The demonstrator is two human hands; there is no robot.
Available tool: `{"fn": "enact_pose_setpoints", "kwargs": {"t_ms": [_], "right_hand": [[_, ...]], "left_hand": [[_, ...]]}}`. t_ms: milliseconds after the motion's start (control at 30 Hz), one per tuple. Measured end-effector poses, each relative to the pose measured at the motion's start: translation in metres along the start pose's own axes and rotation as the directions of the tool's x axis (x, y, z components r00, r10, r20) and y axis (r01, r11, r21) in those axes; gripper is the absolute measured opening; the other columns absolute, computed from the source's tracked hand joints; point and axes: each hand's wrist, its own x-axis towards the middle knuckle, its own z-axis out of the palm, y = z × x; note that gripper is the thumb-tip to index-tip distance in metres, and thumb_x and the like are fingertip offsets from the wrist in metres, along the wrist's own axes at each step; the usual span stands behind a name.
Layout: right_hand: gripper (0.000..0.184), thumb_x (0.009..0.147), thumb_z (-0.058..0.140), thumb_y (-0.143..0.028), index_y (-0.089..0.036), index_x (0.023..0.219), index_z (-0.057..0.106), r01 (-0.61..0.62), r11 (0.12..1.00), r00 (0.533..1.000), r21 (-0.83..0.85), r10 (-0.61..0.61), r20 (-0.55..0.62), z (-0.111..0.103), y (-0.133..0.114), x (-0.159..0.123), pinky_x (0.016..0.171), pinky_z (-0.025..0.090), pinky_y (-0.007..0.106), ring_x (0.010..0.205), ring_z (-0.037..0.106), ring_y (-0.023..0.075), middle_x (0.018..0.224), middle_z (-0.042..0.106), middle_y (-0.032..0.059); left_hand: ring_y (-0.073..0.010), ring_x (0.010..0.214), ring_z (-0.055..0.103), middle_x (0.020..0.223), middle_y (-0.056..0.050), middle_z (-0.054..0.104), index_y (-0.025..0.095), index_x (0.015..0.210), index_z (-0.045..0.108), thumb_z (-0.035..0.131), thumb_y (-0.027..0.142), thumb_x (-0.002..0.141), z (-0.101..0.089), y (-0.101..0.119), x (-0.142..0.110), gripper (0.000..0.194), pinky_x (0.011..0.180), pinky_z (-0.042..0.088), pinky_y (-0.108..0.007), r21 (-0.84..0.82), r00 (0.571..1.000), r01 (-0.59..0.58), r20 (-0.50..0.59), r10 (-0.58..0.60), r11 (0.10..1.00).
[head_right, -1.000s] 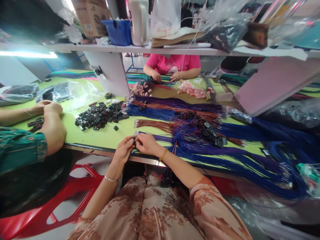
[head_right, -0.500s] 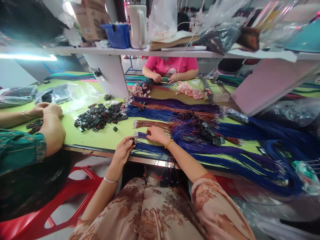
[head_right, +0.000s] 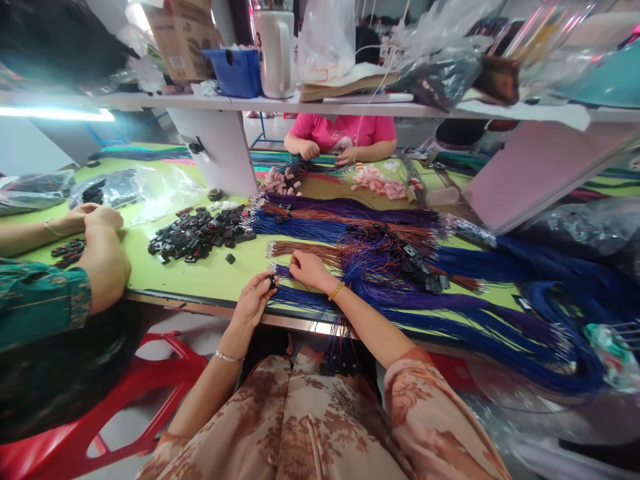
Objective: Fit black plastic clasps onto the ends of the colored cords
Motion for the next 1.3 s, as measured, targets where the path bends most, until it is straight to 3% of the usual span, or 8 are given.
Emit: {"fn": "enact_pose_setpoints", "kwargs": {"t_ms": [167, 333, 433, 533, 600, 700, 867, 1300], "right_hand": [[0.013, 0.079, 0.051, -0.023, -0.015, 0.072, 0.059, 0.106, 0.934, 0.993, 0.341, -0.081, -0.086, 0.011, -0.015, 0.009, 0.057, 0.031, 0.02, 0.06, 0.046, 0.009, 0.065, 0.057, -0.0024], [0.011, 0.077, 0.052, -0.021, -0.014, 0.074, 0.06, 0.088, 0.894, 0.996, 0.44, -0.084, -0.029, 0.017, -0.023, 0.009, 0.057, 0.033, 0.019, 0.059, 0.047, 0.0083, 0.066, 0.058, -0.0024], [0.011, 0.077, 0.055, -0.022, -0.014, 0.079, 0.062, 0.092, 0.933, 0.994, 0.349, -0.104, 0.016, 0.014, -0.022, 0.005, 0.059, 0.035, 0.02, 0.062, 0.05, 0.0095, 0.072, 0.062, -0.0001], [0.014, 0.077, 0.06, -0.026, -0.015, 0.087, 0.063, 0.079, 0.996, 0.994, 0.046, -0.082, 0.07, 0.006, -0.02, 0.001, 0.064, 0.037, 0.023, 0.073, 0.056, 0.0145, 0.085, 0.065, 0.0057], [0.018, 0.077, 0.062, -0.027, -0.016, 0.09, 0.065, 0.05, 0.986, 0.993, -0.161, -0.032, 0.117, 0.001, -0.019, -0.001, 0.066, 0.037, 0.026, 0.081, 0.058, 0.0188, 0.092, 0.066, 0.0098], [0.021, 0.077, 0.06, -0.025, -0.017, 0.096, 0.066, 0.019, 0.956, 0.984, -0.294, 0.034, 0.173, -0.006, -0.015, -0.003, 0.067, 0.038, 0.027, 0.084, 0.061, 0.0221, 0.097, 0.068, 0.0114], [0.017, 0.08, 0.056, -0.021, -0.017, 0.089, 0.07, -0.015, 0.923, 0.958, -0.384, 0.123, 0.259, -0.018, 0.001, -0.008, 0.067, 0.037, 0.028, 0.084, 0.064, 0.0237, 0.093, 0.071, 0.0121], [0.015, 0.086, 0.052, -0.024, -0.018, 0.086, 0.066, 0.06, 0.942, 0.967, -0.331, 0.028, 0.253, -0.028, 0.03, -0.027, 0.067, 0.034, 0.024, 0.085, 0.062, 0.0177, 0.095, 0.07, 0.0071]], "left_hand": [[-0.0114, 0.077, 0.065, 0.088, -0.004, 0.07, 0.015, 0.096, 0.065, 0.08, 0.025, 0.064, -0.001, -0.001, 0.0, 0.036, 0.074, 0.05, -0.024, -0.007, 1.0, -0.004, -0.007, 0.004, 1.0], [-0.0112, 0.077, 0.065, 0.087, -0.003, 0.069, 0.016, 0.097, 0.066, 0.079, 0.024, 0.065, -0.002, -0.001, 0.0, 0.035, 0.076, 0.051, -0.025, -0.016, 1.0, -0.009, 0.0, 0.009, 1.0], [-0.0112, 0.077, 0.065, 0.089, -0.004, 0.069, 0.016, 0.098, 0.065, 0.079, 0.025, 0.066, -0.002, -0.001, -0.002, 0.036, 0.076, 0.051, -0.025, -0.015, 1.0, -0.017, 0.019, 0.017, 1.0], [-0.0118, 0.078, 0.065, 0.09, -0.005, 0.07, 0.015, 0.098, 0.065, 0.079, 0.026, 0.066, -0.002, -0.002, -0.005, 0.037, 0.076, 0.05, -0.025, 0.002, 0.999, -0.031, 0.027, 0.031, 1.0], [-0.0123, 0.079, 0.065, 0.09, -0.005, 0.07, 0.016, 0.098, 0.065, 0.079, 0.026, 0.066, -0.001, -0.002, -0.006, 0.036, 0.076, 0.05, -0.025, 0.012, 0.999, -0.039, 0.025, 0.038, 0.999], [-0.0122, 0.079, 0.065, 0.091, -0.005, 0.07, 0.016, 0.098, 0.065, 0.079, 0.026, 0.066, -0.002, -0.003, -0.006, 0.036, 0.076, 0.05, -0.025, 0.021, 0.999, -0.04, 0.029, 0.039, 0.999], [-0.0115, 0.078, 0.065, 0.091, -0.005, 0.07, 0.016, 0.098, 0.065, 0.078, 0.026, 0.067, -0.002, -0.003, -0.005, 0.036, 0.076, 0.05, -0.024, 0.028, 0.998, -0.049, 0.037, 0.048, 0.998], [-0.0114, 0.079, 0.065, 0.09, -0.004, 0.071, 0.016, 0.097, 0.065, 0.08, 0.028, 0.065, 0.001, -0.001, -0.007, 0.037, 0.075, 0.051, -0.023, 0.036, 0.998, -0.046, 0.032, 0.045, 0.998]]}}
